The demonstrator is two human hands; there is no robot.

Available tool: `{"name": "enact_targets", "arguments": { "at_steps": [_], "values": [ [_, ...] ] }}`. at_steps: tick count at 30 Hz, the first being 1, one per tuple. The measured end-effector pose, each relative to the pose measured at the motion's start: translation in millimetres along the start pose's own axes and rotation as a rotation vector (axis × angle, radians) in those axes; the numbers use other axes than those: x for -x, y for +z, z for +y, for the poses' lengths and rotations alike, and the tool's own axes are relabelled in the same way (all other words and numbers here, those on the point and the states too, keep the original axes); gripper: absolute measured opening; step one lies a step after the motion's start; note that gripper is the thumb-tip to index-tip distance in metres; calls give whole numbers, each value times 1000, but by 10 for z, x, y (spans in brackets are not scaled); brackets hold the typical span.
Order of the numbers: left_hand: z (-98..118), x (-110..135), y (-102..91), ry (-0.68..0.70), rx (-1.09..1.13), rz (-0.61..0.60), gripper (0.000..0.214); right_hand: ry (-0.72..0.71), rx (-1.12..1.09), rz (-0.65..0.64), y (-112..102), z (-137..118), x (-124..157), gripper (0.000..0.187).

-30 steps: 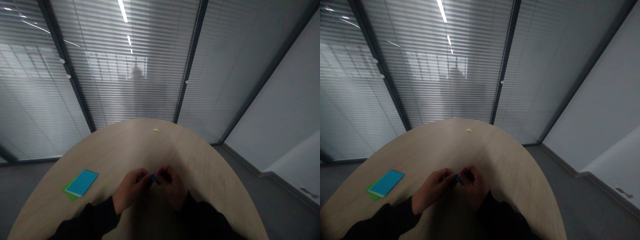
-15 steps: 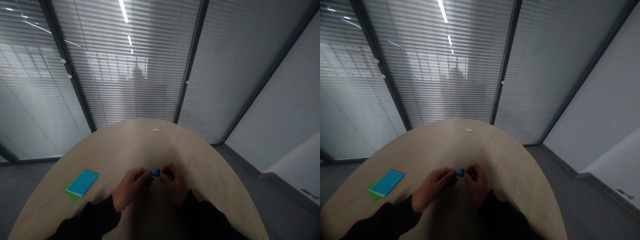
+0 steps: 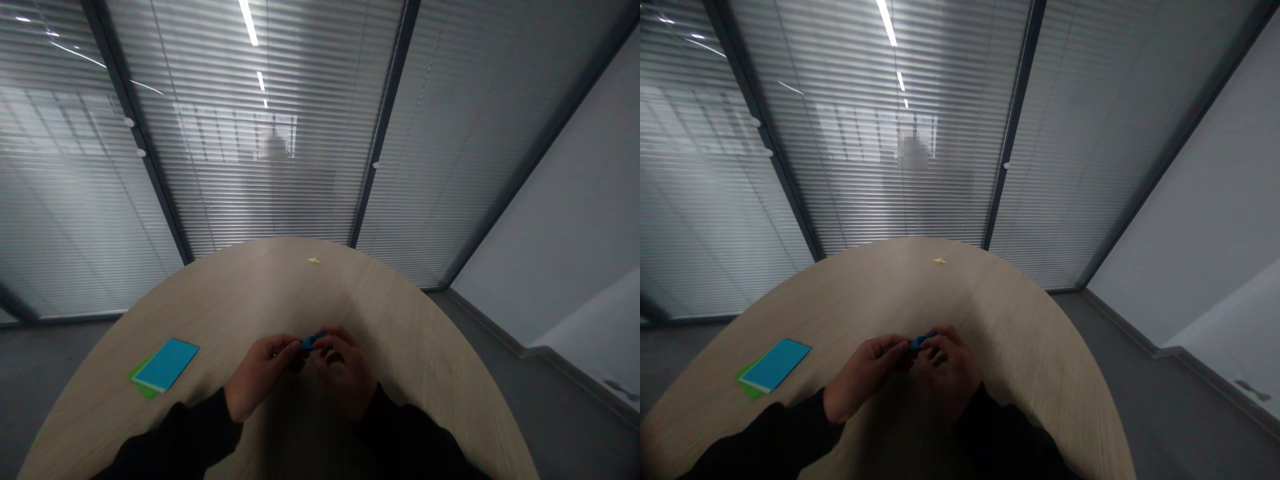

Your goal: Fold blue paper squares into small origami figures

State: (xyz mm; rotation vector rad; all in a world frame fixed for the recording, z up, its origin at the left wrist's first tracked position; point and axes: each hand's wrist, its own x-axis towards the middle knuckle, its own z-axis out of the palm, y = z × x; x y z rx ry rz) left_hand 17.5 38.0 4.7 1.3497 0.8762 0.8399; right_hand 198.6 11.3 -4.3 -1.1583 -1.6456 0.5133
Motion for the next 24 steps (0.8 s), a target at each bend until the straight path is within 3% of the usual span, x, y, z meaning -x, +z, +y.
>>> {"name": "enact_targets", "arguments": {
  "at_steps": [4,13,17,24],
  "values": [
    [-39,-15,-6,-8,-2,-9,34,-139,139,-10,-21,9,4,3],
    [-37,-24,13,-38,46,-28,36,-459,617,-9,-119,14,-36,12],
    [-62,-37,5,-28,29,-51,39,-585,713,10,-161,-26,-51,12],
    [-75,-43,6,7,48,-110,37,-585,717,-48,-180,-72,-56,15]
  ]
}}
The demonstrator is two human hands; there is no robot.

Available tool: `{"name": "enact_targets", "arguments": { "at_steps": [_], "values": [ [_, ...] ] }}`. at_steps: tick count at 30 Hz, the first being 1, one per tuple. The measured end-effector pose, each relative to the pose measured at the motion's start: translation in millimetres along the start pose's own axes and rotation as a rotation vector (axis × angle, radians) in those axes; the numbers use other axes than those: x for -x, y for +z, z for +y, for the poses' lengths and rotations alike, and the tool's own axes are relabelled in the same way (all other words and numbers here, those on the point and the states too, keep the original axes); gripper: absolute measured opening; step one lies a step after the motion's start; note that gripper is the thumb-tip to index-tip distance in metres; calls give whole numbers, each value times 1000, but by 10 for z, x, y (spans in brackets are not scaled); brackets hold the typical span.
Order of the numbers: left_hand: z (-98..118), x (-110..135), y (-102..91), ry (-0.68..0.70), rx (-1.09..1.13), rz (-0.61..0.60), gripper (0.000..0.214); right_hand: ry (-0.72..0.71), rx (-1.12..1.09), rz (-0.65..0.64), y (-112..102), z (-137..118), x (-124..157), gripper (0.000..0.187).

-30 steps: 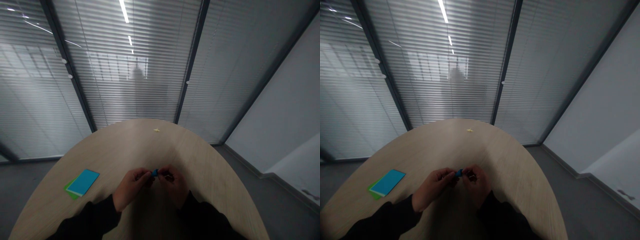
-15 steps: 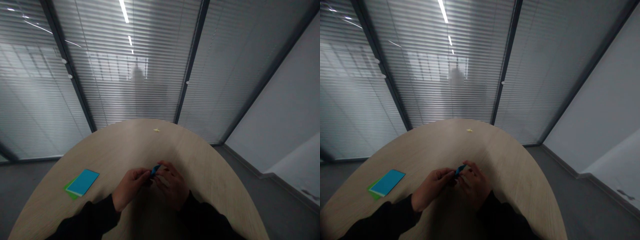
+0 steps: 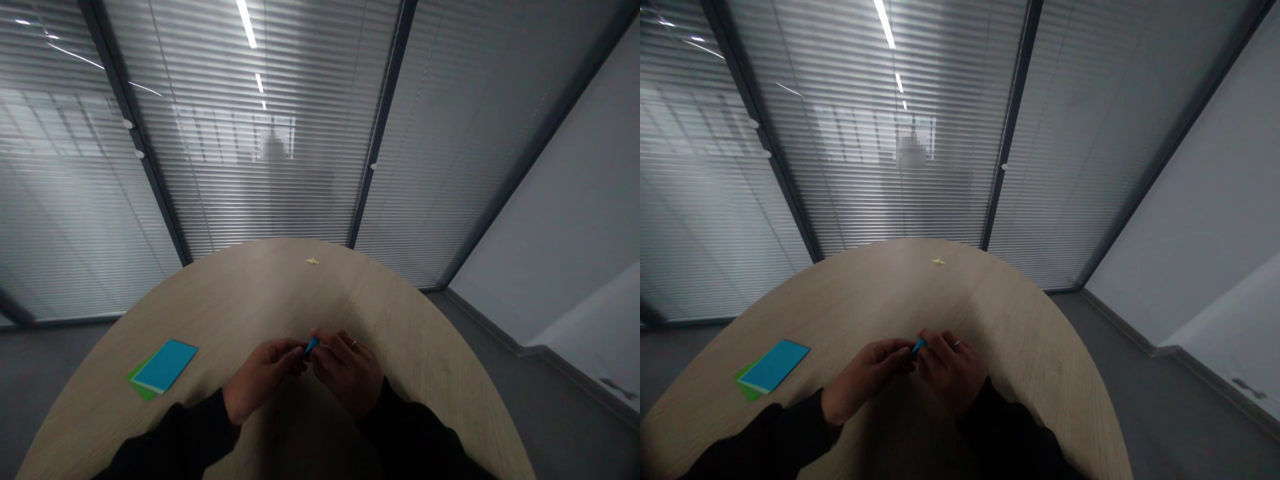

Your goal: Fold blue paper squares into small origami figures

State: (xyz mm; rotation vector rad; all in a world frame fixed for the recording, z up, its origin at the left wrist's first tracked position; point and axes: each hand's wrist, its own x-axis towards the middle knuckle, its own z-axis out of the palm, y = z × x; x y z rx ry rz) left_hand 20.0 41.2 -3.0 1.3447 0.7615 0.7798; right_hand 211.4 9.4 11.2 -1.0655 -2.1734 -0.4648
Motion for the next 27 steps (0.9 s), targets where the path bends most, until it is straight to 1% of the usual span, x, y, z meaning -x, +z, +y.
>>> {"name": "enact_targets", "arguments": {
  "at_steps": [3,7,9,13,20,27],
  "values": [
    [27,8,6,-7,-3,3,38,71,-87,19,6,3,3,14],
    [67,27,12,-3,-14,9,38,202,-275,85,46,14,42,11],
    [77,36,16,-4,-1,12,37,246,-343,99,65,12,63,9],
    [82,44,26,-6,27,1,37,271,-414,92,76,-11,74,8],
    [121,59,35,-9,6,-11,41,286,-457,106,74,-48,69,7],
    [71,59,4,32,-9,-9,39,391,-620,131,87,-72,60,6]
  ]
}}
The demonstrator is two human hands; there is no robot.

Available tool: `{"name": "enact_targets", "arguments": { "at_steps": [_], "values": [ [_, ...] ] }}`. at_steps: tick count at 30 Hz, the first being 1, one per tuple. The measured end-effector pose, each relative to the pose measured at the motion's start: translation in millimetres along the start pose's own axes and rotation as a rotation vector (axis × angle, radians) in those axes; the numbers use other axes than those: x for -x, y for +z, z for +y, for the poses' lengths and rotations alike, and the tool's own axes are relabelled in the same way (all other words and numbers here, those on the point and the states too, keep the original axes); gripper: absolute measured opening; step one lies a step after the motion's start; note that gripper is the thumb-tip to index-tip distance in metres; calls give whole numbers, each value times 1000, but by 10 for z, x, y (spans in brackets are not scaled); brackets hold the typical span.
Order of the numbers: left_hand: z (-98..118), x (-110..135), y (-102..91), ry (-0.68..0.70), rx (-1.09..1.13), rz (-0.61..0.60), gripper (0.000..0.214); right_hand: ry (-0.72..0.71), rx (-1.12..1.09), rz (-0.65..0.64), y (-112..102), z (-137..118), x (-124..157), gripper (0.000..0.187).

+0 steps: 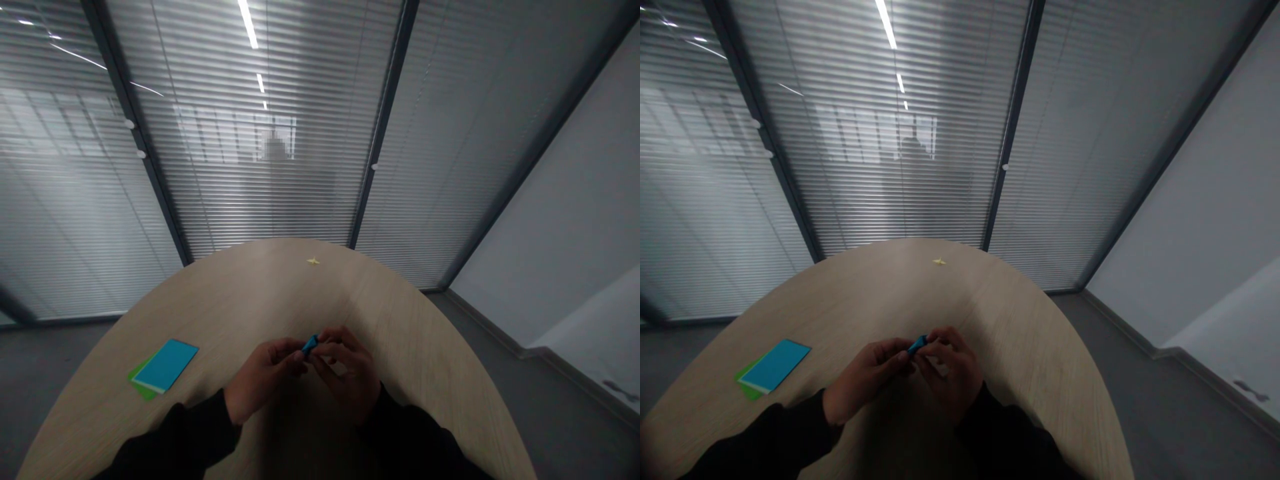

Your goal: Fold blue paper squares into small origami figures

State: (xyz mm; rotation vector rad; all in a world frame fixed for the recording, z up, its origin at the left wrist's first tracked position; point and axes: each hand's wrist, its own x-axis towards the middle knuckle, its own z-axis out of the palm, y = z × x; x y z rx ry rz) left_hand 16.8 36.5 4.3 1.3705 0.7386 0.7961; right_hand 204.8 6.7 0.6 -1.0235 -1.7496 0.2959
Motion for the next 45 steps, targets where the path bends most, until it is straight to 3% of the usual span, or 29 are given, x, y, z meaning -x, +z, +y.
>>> {"name": "enact_targets", "arguments": {
  "at_steps": [11,21,27,39,45],
  "values": [
    [24,-8,28,-33,7,8,38,102,-76,39,18,-45,-3,9],
    [59,-10,63,-49,-78,96,34,-142,236,114,71,-110,1,9],
    [11,-22,69,-39,-25,120,32,-219,508,55,60,-54,3,6],
    [55,-12,91,1,-169,124,30,-163,452,136,74,-152,-47,7],
    [24,-12,90,25,-245,127,29,-246,532,146,72,-106,-35,4]
  ]
}}
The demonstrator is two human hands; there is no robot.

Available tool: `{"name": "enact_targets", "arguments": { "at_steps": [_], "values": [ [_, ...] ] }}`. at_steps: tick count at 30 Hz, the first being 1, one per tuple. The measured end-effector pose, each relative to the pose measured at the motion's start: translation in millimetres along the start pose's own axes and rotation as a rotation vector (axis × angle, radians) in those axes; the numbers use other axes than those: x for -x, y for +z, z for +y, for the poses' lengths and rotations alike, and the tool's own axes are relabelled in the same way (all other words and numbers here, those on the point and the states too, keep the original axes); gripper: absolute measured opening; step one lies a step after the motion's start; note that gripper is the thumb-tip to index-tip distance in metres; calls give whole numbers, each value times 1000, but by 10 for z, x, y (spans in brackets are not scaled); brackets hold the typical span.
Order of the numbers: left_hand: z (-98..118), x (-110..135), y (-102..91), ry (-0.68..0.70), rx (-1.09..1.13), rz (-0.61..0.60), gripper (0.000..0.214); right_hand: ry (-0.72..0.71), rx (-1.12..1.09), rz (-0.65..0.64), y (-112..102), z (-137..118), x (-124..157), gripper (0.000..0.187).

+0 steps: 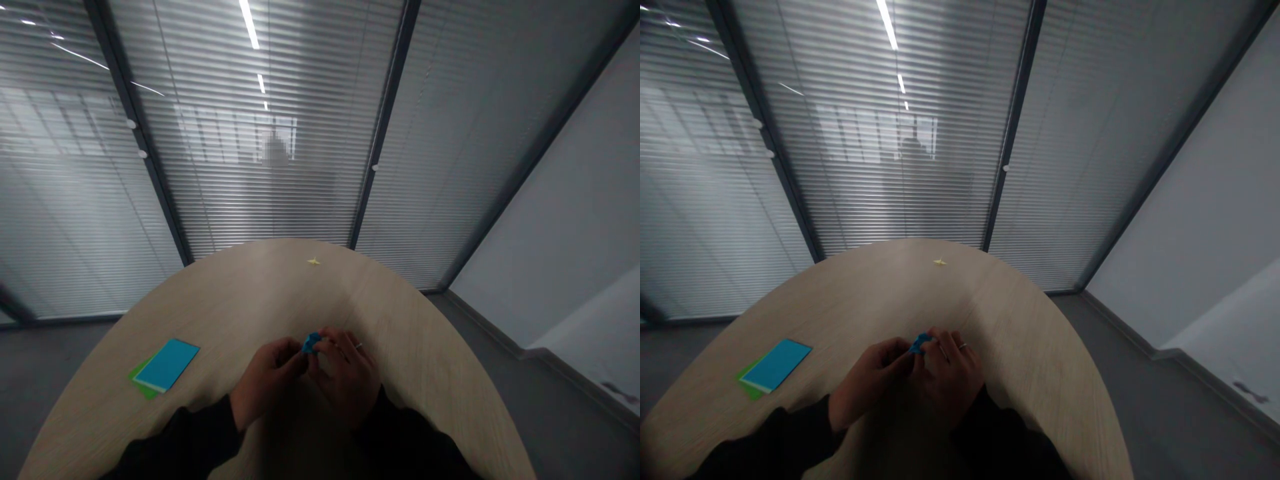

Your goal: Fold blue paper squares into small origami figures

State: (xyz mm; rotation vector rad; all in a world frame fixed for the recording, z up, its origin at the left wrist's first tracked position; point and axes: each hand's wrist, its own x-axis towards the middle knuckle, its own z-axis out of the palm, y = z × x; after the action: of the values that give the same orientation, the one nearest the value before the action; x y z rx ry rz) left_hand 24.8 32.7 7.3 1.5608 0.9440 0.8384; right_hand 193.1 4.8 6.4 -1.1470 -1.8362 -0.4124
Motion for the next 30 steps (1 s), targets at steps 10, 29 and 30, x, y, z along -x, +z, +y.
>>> {"name": "enact_targets", "arguments": {
  "at_steps": [10,29,30],
  "values": [
    [37,10,20,20,-112,21,29,125,10,-15,12,-40,1,9],
    [-68,10,46,90,291,-113,34,7,-137,-97,77,-43,88,13],
    [-64,12,47,84,299,-107,35,13,-148,-106,79,-46,92,12]
  ]
}}
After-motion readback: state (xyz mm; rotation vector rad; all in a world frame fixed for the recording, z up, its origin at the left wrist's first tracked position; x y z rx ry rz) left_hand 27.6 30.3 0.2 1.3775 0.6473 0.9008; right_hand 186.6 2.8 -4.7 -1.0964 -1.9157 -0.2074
